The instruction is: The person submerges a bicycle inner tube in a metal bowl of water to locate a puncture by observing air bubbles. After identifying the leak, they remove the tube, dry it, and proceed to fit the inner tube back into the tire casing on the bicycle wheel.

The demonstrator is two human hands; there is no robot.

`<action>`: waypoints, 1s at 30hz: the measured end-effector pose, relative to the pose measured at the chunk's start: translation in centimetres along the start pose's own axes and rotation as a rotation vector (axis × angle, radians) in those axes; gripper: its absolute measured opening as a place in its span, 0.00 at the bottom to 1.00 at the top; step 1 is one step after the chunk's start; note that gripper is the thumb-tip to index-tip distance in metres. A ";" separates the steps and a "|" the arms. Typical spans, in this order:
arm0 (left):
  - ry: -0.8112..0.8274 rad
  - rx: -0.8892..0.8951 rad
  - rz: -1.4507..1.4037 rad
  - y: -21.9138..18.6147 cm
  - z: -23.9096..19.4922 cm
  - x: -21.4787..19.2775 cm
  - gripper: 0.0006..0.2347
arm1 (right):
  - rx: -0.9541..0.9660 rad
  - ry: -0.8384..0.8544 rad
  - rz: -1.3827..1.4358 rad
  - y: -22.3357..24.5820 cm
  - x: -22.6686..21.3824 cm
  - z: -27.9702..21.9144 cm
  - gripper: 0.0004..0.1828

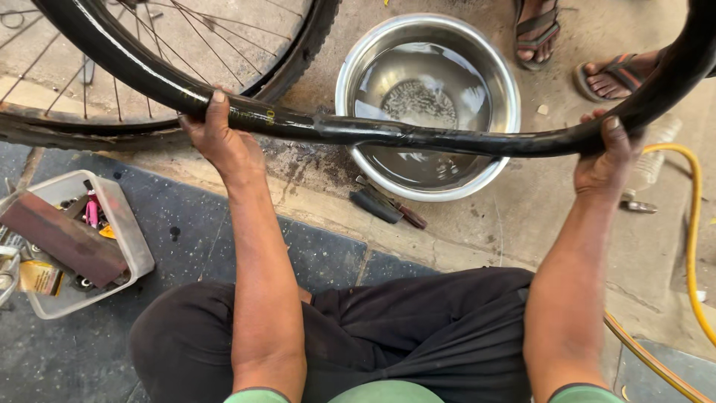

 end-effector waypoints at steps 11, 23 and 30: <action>0.084 -0.186 0.137 4.2 -3.5 3.1 0.28 | -0.147 -0.248 -0.169 0.9 -1.8 0.8 0.34; 0.445 -0.239 0.658 9.5 -6.8 5.5 0.13 | -0.382 -0.267 -0.092 10.1 1.3 -0.8 0.18; 0.291 -0.344 0.664 9.9 -6.4 1.6 0.19 | -0.333 -0.357 -0.206 10.7 0.6 -2.5 0.19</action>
Point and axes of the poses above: each hand's wrist, its own z-axis towards the middle knuckle, its own x-axis out of the palm, y = z × x, the point moved 10 cm from there along z, towards the middle knuckle, and after that the axes turned 3 degrees about -z, right-handed, at the moved point
